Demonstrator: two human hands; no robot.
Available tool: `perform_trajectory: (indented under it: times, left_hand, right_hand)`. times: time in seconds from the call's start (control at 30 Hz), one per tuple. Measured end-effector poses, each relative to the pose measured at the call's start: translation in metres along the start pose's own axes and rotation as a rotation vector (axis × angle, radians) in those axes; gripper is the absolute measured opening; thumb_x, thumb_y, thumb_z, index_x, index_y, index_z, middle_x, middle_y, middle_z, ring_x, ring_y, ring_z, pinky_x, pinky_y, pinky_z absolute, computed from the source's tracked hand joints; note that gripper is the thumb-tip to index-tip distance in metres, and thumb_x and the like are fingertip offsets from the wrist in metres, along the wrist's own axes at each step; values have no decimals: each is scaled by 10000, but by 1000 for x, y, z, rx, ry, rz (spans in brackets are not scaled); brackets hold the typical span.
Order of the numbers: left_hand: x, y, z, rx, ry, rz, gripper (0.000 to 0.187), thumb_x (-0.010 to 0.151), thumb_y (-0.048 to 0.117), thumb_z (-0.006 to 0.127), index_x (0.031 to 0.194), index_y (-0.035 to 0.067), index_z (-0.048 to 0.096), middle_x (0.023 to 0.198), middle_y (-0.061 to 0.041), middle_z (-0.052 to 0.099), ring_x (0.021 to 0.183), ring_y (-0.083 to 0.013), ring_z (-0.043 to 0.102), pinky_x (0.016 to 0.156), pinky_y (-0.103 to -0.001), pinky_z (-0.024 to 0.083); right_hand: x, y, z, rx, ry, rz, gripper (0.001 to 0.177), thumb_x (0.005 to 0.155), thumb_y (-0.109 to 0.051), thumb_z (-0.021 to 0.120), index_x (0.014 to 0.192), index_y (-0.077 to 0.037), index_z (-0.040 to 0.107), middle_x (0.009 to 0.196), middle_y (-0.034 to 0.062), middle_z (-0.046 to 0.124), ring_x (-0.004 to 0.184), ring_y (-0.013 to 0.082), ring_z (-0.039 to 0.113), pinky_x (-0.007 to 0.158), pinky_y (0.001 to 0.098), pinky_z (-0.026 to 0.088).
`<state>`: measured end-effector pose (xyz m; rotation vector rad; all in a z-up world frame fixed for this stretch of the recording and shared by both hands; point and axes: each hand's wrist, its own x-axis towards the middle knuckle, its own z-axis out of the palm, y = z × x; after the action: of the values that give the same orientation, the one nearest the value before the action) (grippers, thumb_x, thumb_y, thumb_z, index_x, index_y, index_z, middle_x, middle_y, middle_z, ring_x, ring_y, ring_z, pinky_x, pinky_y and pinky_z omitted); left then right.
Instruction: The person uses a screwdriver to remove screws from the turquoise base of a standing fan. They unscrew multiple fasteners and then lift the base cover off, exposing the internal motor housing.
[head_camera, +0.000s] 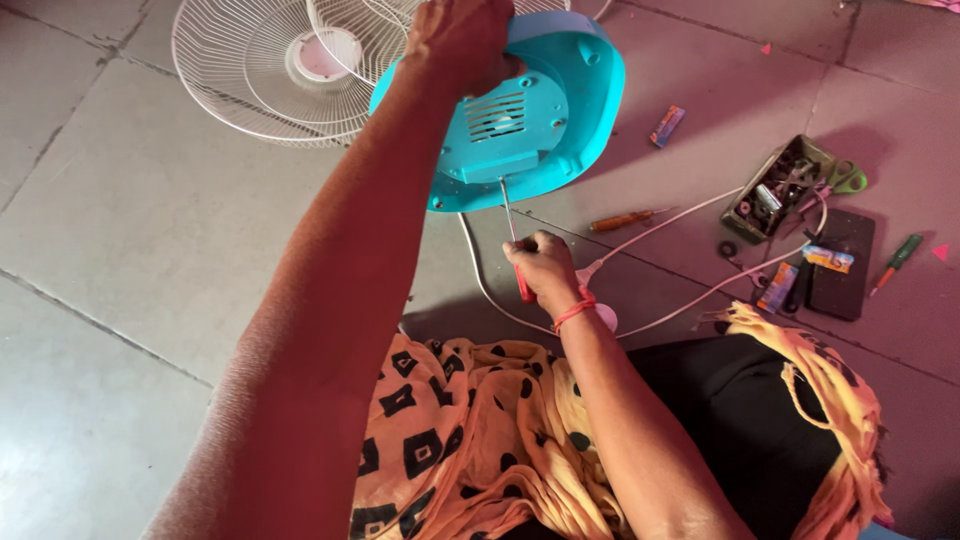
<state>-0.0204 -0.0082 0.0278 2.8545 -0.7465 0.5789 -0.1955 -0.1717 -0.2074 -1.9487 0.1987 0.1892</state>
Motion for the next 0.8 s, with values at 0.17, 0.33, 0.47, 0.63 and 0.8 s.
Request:
perform_trajectory:
  times: [0.17, 0.33, 0.47, 0.63, 0.8]
  left_hand:
    - [-1, 0, -3, -7, -6, -1, 475, 699, 458, 919, 968, 87, 792, 954, -165, 744, 878, -370, 714, 751, -511, 558]
    - [-2, -2, -2, -7, 10, 16, 484, 689, 451, 923, 972, 81, 790, 942, -166, 747, 860, -369, 718, 739, -512, 556]
    - [0, -3, 2, -10, 22, 48, 461, 712, 436, 918, 993, 92, 796, 928, -155, 754, 846, -351, 726, 748, -502, 560]
    - [-2, -6, 5, 20, 113, 95, 494, 680, 449, 929, 981, 79, 797, 902, -159, 756, 808, -351, 726, 713, -494, 562]
    - [0, -2, 4, 13, 60, 68, 455, 692, 431, 921, 978, 99, 799, 913, -143, 758, 840, -341, 726, 735, -497, 560]
  right_hand:
    - [-7, -22, 0, -497, 176, -259, 470, 783, -419, 857, 894, -20, 635, 766, 127, 684, 732, 329, 690, 600, 435, 515]
    - [-3, -24, -7, 136, -180, 189, 378, 990, -393, 655, 965, -17, 617, 742, 105, 650, 572, 172, 603, 476, 319, 464]
    - [7, -11, -15, 627, -288, 277, 256, 950, -196, 572, 1050, -8, 714, 774, 97, 689, 553, 124, 595, 457, 276, 476]
    - [10, -12, -14, 623, -263, 200, 176, 970, -98, 615, 1033, 34, 714, 787, 115, 690, 582, 151, 628, 492, 278, 517]
    - [7, -32, -16, 249, -124, 122, 189, 877, -148, 755, 957, 21, 732, 801, 135, 712, 628, 179, 676, 555, 331, 538]
